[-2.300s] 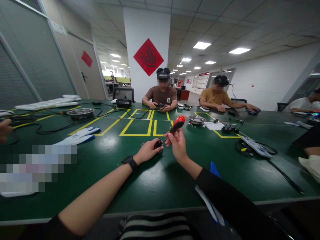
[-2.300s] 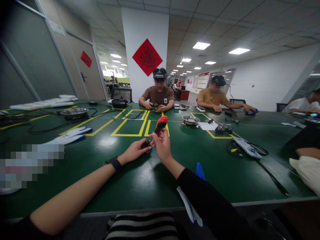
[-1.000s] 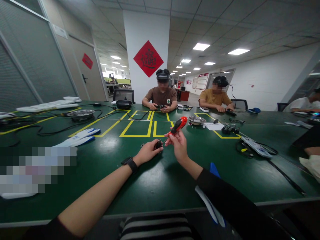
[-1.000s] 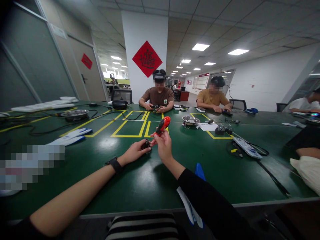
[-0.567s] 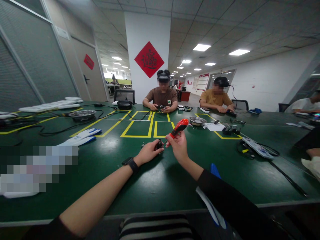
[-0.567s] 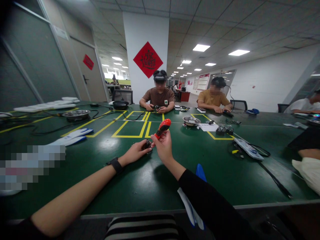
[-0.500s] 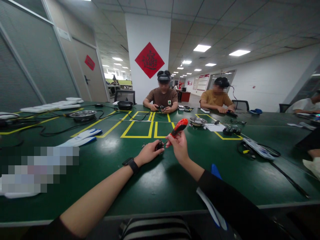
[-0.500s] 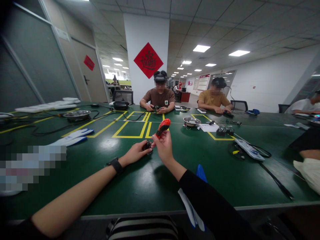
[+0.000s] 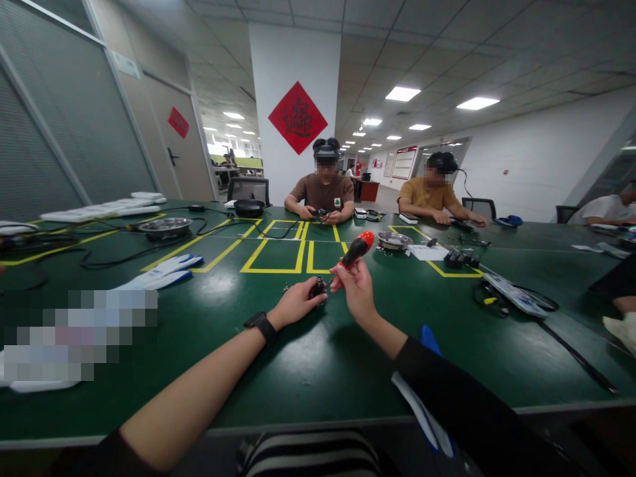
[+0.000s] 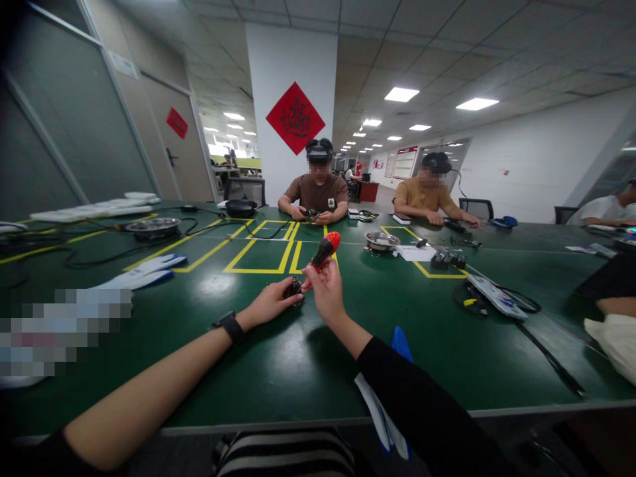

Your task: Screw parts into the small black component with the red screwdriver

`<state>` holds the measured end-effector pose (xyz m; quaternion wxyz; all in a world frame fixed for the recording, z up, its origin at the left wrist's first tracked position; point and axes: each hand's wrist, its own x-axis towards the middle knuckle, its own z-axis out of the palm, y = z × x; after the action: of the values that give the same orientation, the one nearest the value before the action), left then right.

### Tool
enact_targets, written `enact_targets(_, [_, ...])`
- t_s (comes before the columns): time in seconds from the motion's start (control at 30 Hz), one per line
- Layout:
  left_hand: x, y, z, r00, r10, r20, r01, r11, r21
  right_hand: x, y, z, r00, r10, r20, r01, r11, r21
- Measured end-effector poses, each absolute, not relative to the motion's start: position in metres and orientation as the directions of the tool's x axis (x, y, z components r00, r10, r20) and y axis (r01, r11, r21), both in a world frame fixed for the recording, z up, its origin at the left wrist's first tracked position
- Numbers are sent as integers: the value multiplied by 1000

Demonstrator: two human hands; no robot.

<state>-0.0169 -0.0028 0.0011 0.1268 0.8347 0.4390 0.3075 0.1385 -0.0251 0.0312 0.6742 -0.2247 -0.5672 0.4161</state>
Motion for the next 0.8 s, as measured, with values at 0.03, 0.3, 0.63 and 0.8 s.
enact_targets(0.03, [-17,-3,1,423,814,397,657,-578,485,138,-25,31,9,817,577,-308,551,-776])
enact_targets(0.3, [-16,-3,2,430,808,402,649,-587,485,138,-28,31,29,821,570,-324,547,-771])
enact_targets(0.63, [-16,-4,2,427,802,417,640,-594,487,139,-26,29,21,824,566,-351,536,-768])
enact_targets(0.8, [-16,-2,1,425,800,424,646,-596,477,139,-25,29,39,819,572,-312,554,-772])
